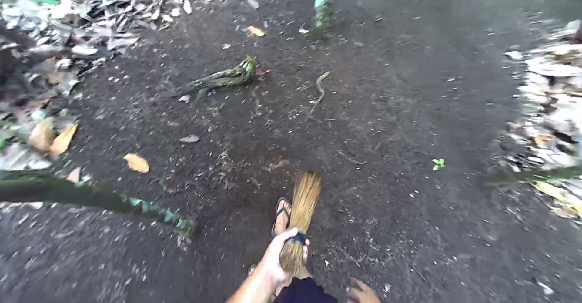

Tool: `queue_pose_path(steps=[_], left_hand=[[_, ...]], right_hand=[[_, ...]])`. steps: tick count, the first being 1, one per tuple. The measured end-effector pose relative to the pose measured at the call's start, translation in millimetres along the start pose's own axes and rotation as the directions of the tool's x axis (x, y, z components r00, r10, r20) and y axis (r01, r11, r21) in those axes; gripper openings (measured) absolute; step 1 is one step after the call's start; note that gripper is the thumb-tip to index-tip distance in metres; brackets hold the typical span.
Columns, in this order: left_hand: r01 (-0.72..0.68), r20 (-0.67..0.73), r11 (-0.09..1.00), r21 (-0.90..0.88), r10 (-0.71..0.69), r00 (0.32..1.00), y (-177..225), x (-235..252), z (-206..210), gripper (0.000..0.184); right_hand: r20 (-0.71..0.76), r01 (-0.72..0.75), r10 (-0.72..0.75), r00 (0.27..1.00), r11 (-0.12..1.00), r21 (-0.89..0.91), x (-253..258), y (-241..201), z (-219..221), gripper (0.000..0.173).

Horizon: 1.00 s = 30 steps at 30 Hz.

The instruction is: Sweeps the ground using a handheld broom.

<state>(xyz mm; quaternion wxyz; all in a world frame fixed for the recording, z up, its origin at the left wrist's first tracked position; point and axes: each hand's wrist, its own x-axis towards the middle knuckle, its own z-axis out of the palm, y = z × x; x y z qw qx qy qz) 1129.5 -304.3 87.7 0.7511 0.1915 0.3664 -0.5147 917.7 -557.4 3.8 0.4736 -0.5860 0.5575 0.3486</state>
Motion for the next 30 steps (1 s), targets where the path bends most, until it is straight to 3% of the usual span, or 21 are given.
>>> queue_pose_path(steps=[4,8,10,15,18,21,24,27,30], left_hand=[[-0.117,-0.192,0.991,-0.059,0.104,0.976,102.3,27.7,6.4,0.032],[-0.433,-0.419,0.895,-0.106,0.355,0.836,192.7,-0.5,-9.6,0.030],[-0.526,-0.473,0.850,-0.037,0.448,0.758,197.9,-11.8,-6.7,0.029],[-0.636,-0.534,0.760,0.133,0.596,0.600,171.9,-30.8,-5.1,0.066],[-0.711,-0.617,0.701,0.060,0.586,0.526,172.7,-37.9,1.9,0.055],[-0.756,-0.683,0.645,-0.111,0.503,0.530,194.7,-32.4,8.2,0.027],[-0.789,-0.707,0.529,-0.312,0.425,0.565,241.4,-22.7,12.0,0.023],[-0.806,-0.690,0.366,-0.466,0.419,0.590,316.4,-20.3,17.6,0.025],[-0.790,-0.626,0.362,-0.496,0.481,0.613,415.6,-25.9,23.7,0.022]], right_hand=[[0.012,0.036,-0.037,0.999,0.997,0.064,7.9,-84.5,-18.8,0.058],[0.012,0.028,-0.029,1.000,0.996,0.083,14.7,-139.3,-50.1,0.056],[0.000,0.000,0.000,1.000,0.995,0.099,20.6,-155.0,-62.9,0.056],[0.020,-0.070,0.069,0.997,0.993,0.092,21.8,-186.7,-73.2,0.058],[0.049,-0.076,0.072,0.996,0.994,0.077,22.3,-205.9,-71.0,0.060],[0.073,-0.064,0.059,0.996,0.995,0.071,22.6,-235.1,-65.8,0.059],[0.059,-0.045,0.041,0.997,0.996,0.078,15.5,-276.5,-57.2,0.060],[0.007,-0.027,0.027,1.000,0.994,0.102,12.1,-313.3,-44.5,0.058],[-0.015,-0.039,0.040,0.999,0.997,0.066,3.1,-356.4,-23.1,0.055]])
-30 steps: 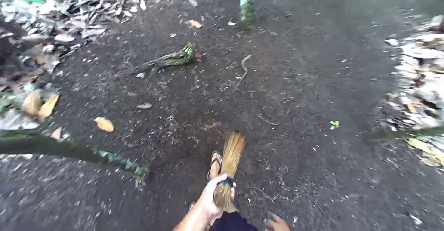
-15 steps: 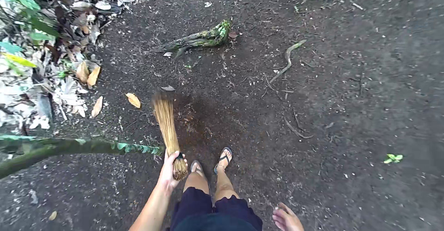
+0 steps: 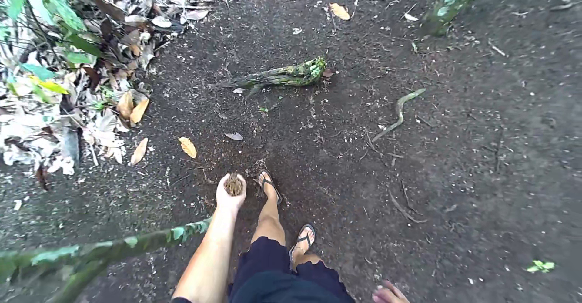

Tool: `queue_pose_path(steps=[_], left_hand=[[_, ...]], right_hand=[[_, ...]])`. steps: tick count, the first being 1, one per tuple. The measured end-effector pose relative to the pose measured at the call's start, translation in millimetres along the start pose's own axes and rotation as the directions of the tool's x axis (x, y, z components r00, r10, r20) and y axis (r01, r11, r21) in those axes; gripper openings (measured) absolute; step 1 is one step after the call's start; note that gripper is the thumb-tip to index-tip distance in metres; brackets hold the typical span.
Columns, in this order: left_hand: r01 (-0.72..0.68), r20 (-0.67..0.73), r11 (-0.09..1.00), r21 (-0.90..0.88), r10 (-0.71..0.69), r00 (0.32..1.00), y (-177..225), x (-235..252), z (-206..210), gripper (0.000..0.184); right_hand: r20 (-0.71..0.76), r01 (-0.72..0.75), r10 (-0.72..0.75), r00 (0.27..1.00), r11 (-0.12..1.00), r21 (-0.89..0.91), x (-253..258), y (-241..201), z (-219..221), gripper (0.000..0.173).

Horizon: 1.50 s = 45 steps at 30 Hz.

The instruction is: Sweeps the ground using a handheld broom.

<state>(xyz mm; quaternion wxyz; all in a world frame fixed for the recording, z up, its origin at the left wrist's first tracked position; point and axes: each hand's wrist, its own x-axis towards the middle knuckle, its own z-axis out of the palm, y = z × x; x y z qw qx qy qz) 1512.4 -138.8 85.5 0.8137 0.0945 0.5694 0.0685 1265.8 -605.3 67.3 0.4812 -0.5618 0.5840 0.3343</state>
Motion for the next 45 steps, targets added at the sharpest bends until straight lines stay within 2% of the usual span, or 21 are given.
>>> queue_pose_path(steps=[2,4,7,9,10,11,13,14,17,20,23,24,26,29,32,35,38,40,43,45], left_hand=[[-0.004,0.101,0.999,0.049,-0.001,0.995,31.8,24.0,57.1,0.024],[-0.008,0.211,0.998,0.068,-0.006,0.977,70.5,46.0,92.7,0.029],[-0.043,0.362,0.990,0.131,-0.007,0.932,130.3,69.6,108.8,0.032],[-0.170,0.419,0.957,0.237,0.058,0.906,156.7,72.5,107.7,0.029],[-0.254,0.435,0.922,0.293,0.109,0.894,166.7,73.3,104.2,0.036],[-0.328,0.431,0.879,0.345,0.162,0.888,176.0,74.6,98.5,0.052],[-0.412,0.351,0.807,0.422,0.273,0.896,190.5,78.5,82.8,0.077],[-0.416,0.277,0.792,0.447,0.320,0.906,194.1,81.3,72.9,0.077],[-0.325,0.029,0.836,0.443,0.349,0.937,200.9,94.4,39.6,0.054],[-0.215,-0.190,0.909,0.356,0.295,0.936,209.4,120.1,23.2,0.013],[-0.134,-0.291,0.981,0.142,0.171,0.941,225.3,148.5,32.1,0.015],[-0.118,-0.280,0.989,0.093,0.140,0.950,229.1,159.3,41.2,0.017],[-0.085,-0.209,0.990,0.112,0.107,0.972,231.8,179.7,72.7,0.016],[-0.104,-0.003,0.983,0.152,0.106,0.994,245.4,192.0,125.7,0.016],[-0.160,0.188,0.972,0.173,0.127,0.974,265.8,185.3,132.2,0.023],[-0.256,0.272,0.927,0.274,0.180,0.945,265.2,156.9,122.1,0.031],[-0.321,0.219,0.861,0.395,0.251,0.943,243.6,130.4,137.7,0.052],[-0.310,0.166,0.858,0.409,0.264,0.950,225.1,117.8,160.5,0.061],[-0.187,0.089,0.932,0.311,0.167,0.982,192.1,79.3,191.7,0.030],[-0.052,0.067,0.966,0.252,0.036,0.997,166.3,57.7,207.2,0.029]], right_hand=[[-0.001,-0.011,0.011,1.000,0.999,-0.041,-5.8,-29.0,22.0,0.053],[-0.013,-0.012,0.011,1.000,0.998,-0.070,-11.6,-54.0,48.8,0.055],[0.012,0.026,-0.025,1.000,0.993,-0.117,-28.6,-104.7,102.3,0.058],[0.039,0.064,-0.059,0.998,0.984,-0.165,-37.6,-140.5,135.6,0.057],[0.048,0.084,-0.076,0.996,0.979,-0.187,-40.8,-156.8,149.0,0.056],[0.053,0.098,-0.090,0.995,0.976,-0.194,-45.0,-172.6,161.1,0.056],[0.060,0.119,-0.109,0.992,0.972,-0.204,-51.0,-200.7,181.4,0.055],[0.061,0.123,-0.113,0.992,0.971,-0.206,-52.5,-211.6,188.5,0.055],[0.059,0.105,-0.094,0.994,0.970,-0.220,-53.1,-231.1,201.5,0.055],[0.034,0.066,-0.060,0.998,0.967,-0.246,-50.0,-236.9,205.3,0.057],[0.006,0.034,-0.034,0.999,0.960,-0.279,-52.9,-241.3,205.7,0.057],[0.004,0.030,-0.030,1.000,0.957,-0.288,-53.9,-242.0,204.4,0.057],[-0.005,0.035,-0.038,0.999,0.953,-0.300,-54.7,-245.2,200.8,0.057],[-0.010,0.038,-0.044,0.999,0.941,-0.335,-56.2,-258.2,203.0,0.056],[0.009,0.050,-0.050,0.999,0.928,-0.370,-53.9,-275.5,208.1,0.057],[0.056,0.091,-0.075,0.996,0.911,-0.402,-43.4,-299.4,217.9,0.057],[0.089,0.126,-0.098,0.991,0.903,-0.410,-37.0,-329.7,233.2,0.057],[0.104,0.131,-0.096,0.990,0.901,-0.414,-29.9,-354.9,244.3,0.057],[0.113,0.114,-0.071,0.991,0.894,-0.433,-20.0,-396.1,253.3,0.057],[0.123,0.114,-0.064,0.990,0.877,-0.467,-8.6,-440.2,260.6,0.056]])
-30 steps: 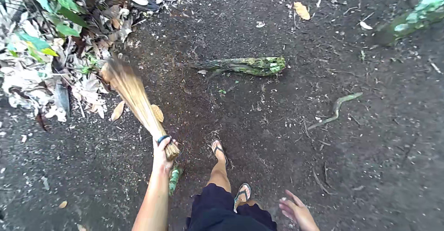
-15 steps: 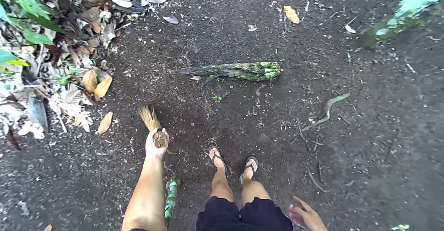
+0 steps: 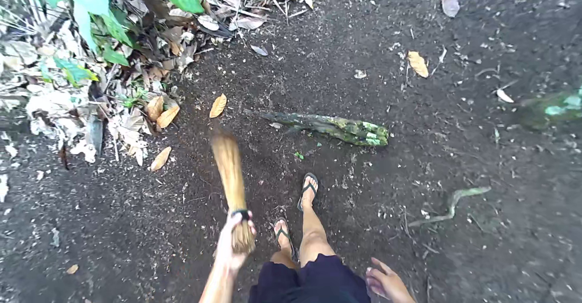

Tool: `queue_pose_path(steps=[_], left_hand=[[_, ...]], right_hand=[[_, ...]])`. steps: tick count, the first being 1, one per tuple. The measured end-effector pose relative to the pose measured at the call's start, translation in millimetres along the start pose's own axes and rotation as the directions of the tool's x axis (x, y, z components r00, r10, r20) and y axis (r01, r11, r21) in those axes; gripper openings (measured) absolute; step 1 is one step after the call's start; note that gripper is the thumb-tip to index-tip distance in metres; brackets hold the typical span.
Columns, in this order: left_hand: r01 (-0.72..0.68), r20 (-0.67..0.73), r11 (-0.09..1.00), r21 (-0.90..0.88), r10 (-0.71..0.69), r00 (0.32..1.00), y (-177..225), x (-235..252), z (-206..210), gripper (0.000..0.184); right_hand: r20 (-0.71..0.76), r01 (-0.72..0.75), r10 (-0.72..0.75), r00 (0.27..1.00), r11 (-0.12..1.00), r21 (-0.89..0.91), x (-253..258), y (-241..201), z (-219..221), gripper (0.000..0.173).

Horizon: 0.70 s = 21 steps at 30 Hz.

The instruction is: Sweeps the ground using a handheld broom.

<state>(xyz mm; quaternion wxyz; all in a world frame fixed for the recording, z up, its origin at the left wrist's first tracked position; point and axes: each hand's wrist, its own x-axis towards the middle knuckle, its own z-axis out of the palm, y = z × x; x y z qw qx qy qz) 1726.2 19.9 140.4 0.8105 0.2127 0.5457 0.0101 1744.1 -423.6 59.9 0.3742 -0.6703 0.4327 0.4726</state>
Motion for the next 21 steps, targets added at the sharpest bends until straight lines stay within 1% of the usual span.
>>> queue_pose_path(steps=[2,4,5,6,8,10,11,13,15,17,18,20,21], left_hand=[[0.161,0.058,0.986,-0.030,-0.159,0.985,-16.9,-9.2,20.8,0.035],[0.268,0.129,0.961,-0.065,-0.258,0.957,-23.9,7.8,49.0,0.033],[0.282,0.152,0.956,-0.078,-0.268,0.951,-19.4,28.6,66.6,0.031],[0.264,0.155,0.962,-0.073,-0.250,0.956,-10.0,51.5,83.1,0.030],[0.156,0.093,0.986,-0.064,-0.150,0.984,12.1,83.5,104.6,0.029],[0.066,0.037,0.995,-0.073,-0.063,0.997,23.0,83.8,105.2,0.030],[0.042,0.028,0.998,-0.055,-0.040,0.999,21.5,74.3,103.7,0.034],[0.036,0.026,0.999,-0.012,-0.036,0.999,12.6,41.9,95.8,0.047],[0.058,0.028,0.997,-0.052,-0.057,0.998,9.7,14.3,88.0,0.044],[0.121,0.028,0.977,-0.175,-0.118,0.993,18.1,-0.9,82.9,0.032],[0.175,0.056,0.952,-0.251,-0.166,0.985,26.4,0.0,80.6,0.028],[0.310,0.167,0.887,-0.342,-0.267,0.949,44.7,22.5,77.3,0.029],[0.363,0.205,0.871,-0.330,-0.309,0.929,52.2,43.1,77.6,0.032]], right_hand=[[0.000,0.001,-0.001,1.000,1.000,-0.014,9.1,-31.8,-10.9,0.056],[-0.001,0.012,-0.012,1.000,1.000,-0.010,7.9,-66.2,-22.5,0.056],[-0.003,0.029,-0.029,1.000,1.000,-0.006,10.2,-87.2,-26.1,0.056],[-0.002,0.051,-0.051,0.999,0.999,-0.004,14.0,-106.6,-27.6,0.056],[-0.002,0.088,-0.088,0.996,0.996,0.008,17.3,-135.5,-26.8,0.056],[-0.004,0.105,-0.105,0.994,0.994,0.018,12.1,-155.3,-22.8,0.056],[0.002,0.105,-0.105,0.994,0.994,0.014,9.9,-166.0,-20.2,0.056],[0.029,0.076,-0.075,0.997,0.997,-0.013,5.2,-173.5,-13.4,0.057],[0.029,0.031,-0.030,0.999,0.999,-0.042,4.8,-176.0,-5.8,0.057],[0.005,0.000,0.000,1.000,0.998,-0.065,9.7,-174.9,0.6,0.056],[-0.006,-0.010,0.010,1.000,0.997,-0.071,12.7,-174.0,5.3,0.056],[-0.029,-0.027,0.025,0.999,0.998,-0.063,15.6,-175.6,19.6,0.056],[-0.044,-0.028,0.026,0.999,0.998,-0.050,15.4,-178.9,28.6,0.056]])
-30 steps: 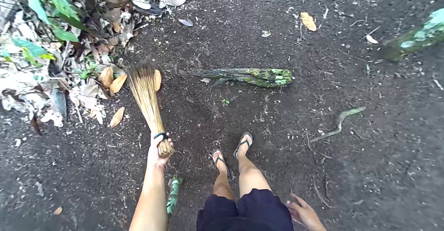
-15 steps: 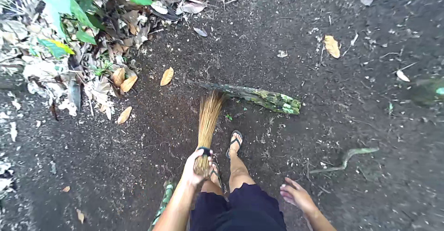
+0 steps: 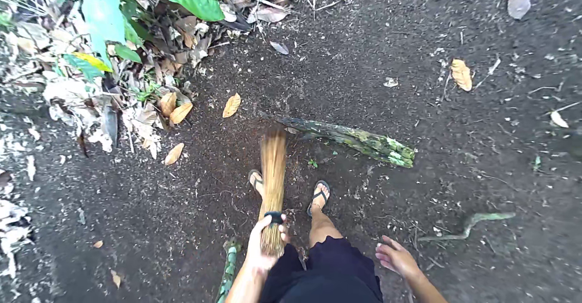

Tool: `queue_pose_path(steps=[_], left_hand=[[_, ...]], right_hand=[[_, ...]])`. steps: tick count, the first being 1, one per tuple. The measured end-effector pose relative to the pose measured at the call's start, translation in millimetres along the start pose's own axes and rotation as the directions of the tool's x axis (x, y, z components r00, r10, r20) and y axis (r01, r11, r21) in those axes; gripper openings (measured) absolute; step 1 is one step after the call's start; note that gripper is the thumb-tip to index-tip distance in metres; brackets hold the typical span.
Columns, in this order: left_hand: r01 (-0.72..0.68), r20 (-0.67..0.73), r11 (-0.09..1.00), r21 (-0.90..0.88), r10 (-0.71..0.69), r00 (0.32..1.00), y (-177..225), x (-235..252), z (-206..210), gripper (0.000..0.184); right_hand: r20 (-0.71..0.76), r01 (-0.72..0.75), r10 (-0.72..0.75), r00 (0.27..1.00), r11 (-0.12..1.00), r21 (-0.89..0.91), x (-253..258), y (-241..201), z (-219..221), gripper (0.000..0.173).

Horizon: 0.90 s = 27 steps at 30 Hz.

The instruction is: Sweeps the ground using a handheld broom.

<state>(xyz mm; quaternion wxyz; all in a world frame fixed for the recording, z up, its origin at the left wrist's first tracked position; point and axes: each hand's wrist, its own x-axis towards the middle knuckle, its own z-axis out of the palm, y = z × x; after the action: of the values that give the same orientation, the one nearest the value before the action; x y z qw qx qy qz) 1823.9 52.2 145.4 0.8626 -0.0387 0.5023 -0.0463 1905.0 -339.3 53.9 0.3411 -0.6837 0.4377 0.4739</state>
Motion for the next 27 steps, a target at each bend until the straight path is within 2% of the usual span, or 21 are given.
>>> queue_pose_path(steps=[2,3,4,7,8,10,13,16,19,23,25,27], left_hand=[[0.046,-0.014,0.993,0.111,-0.045,0.999,24.3,31.3,2.3,0.031],[0.040,-0.029,0.980,0.193,-0.035,0.999,33.8,37.3,3.4,0.029],[0.015,-0.033,0.961,0.277,-0.006,0.999,42.6,37.6,3.4,0.035],[-0.043,-0.079,0.846,0.531,0.100,0.992,74.2,-4.9,-27.1,0.082],[-0.056,-0.085,0.815,0.577,0.129,0.988,90.3,-18.4,-36.9,0.091],[-0.102,-0.095,0.810,0.578,0.192,0.977,127.2,-39.6,-57.4,0.098],[-0.202,-0.141,0.859,0.470,0.299,0.944,174.6,-68.5,-85.1,0.091],[-0.321,-0.212,0.870,0.374,0.417,0.884,211.2,-65.6,-103.2,0.067],[-0.391,-0.350,0.857,0.337,0.499,0.793,255.4,-35.8,-131.2,0.034],[-0.463,-0.516,0.848,0.257,0.526,0.677,352.5,33.0,-158.5,0.024],[-0.526,-0.510,0.836,0.157,0.525,0.682,406.5,64.9,-149.0,0.019],[-0.551,-0.430,0.825,0.126,0.546,0.719,455.4,92.0,-113.0,0.021]], right_hand=[[-0.035,0.017,-0.016,0.999,0.999,0.042,-6.8,-7.9,23.3,0.056],[-0.052,0.034,-0.030,0.998,0.997,0.076,-14.0,-14.0,37.5,0.055],[-0.070,0.059,-0.051,0.996,0.993,0.107,-20.3,-23.6,51.6,0.055],[-0.041,0.067,-0.062,0.997,0.989,0.132,-48.3,-26.2,102.6,0.055],[-0.022,0.073,-0.071,0.997,0.991,0.112,-54.9,-29.5,119.6,0.055],[0.006,0.084,-0.085,0.996,0.993,0.084,-58.8,-36.0,150.8,0.056],[0.022,0.064,-0.066,0.998,0.996,0.057,-59.8,-38.9,187.1,0.058],[0.031,0.057,-0.058,0.998,0.998,0.036,-61.9,-55.6,213.9,0.057],[0.047,0.055,-0.057,0.997,0.998,0.040,-64.9,-70.5,231.8,0.056],[0.068,0.071,-0.074,0.995,0.996,0.046,-72.3,-80.9,245.7,0.059],[0.071,0.077,-0.080,0.994,0.996,0.033,-73.9,-79.5,250.1,0.059],[0.070,0.088,-0.089,0.994,0.996,0.020,-72.6,-76.0,251.1,0.059]])
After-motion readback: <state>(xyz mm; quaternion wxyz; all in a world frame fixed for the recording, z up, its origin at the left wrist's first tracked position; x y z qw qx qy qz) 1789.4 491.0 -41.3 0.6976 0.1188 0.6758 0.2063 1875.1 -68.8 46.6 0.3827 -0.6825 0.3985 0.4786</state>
